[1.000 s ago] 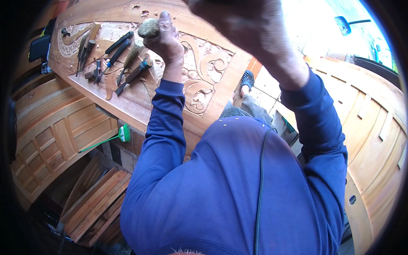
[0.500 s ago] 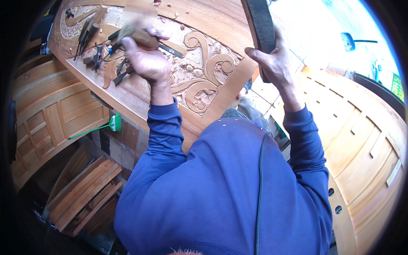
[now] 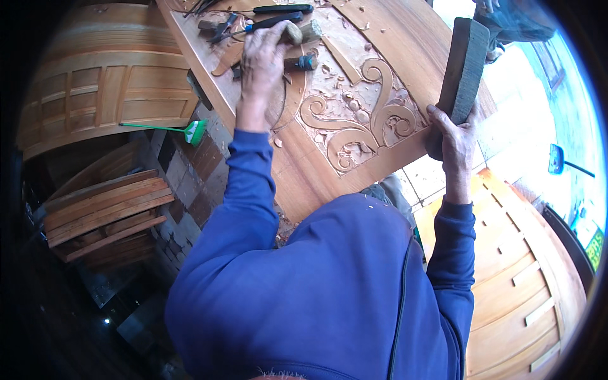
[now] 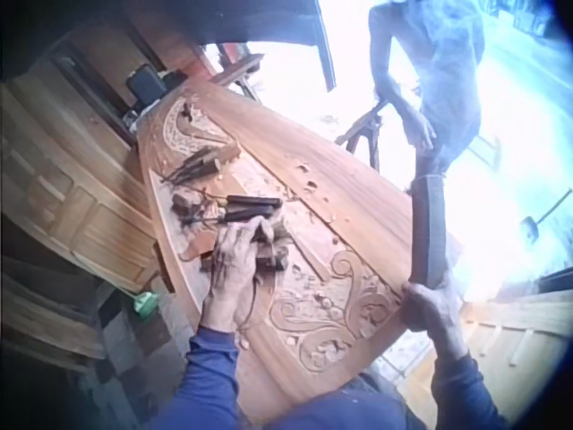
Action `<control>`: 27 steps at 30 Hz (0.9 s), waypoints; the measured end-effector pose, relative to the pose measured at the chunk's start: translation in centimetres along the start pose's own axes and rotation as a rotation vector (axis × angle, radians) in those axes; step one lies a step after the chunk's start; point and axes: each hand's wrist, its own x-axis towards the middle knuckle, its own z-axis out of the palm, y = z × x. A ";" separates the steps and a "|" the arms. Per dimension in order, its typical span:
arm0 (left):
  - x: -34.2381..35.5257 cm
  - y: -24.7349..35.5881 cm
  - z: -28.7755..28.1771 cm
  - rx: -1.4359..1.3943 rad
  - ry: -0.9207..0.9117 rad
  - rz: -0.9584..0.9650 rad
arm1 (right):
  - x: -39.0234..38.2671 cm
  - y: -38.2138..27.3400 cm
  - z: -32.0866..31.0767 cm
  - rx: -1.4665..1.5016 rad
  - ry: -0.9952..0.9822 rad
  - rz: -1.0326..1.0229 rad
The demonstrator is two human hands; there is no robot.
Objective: The person carves decorative patterns into a large wooden panel using a chisel and a wooden mallet. They hammer the chisel to remove wood chips and then use the chisel alone to refine the carved details.
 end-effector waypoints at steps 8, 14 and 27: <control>1.0 -3.1 2.1 0.024 0.105 0.257 | 1.6 -0.1 0.1 0.028 -0.095 -0.024; 3.5 -0.7 2.5 0.268 -0.143 0.344 | 1.7 -0.3 -0.6 0.037 -0.092 0.036; 2.9 9.8 -3.4 -1.173 0.400 -0.239 | 1.5 -0.4 -1.6 0.129 -0.204 0.048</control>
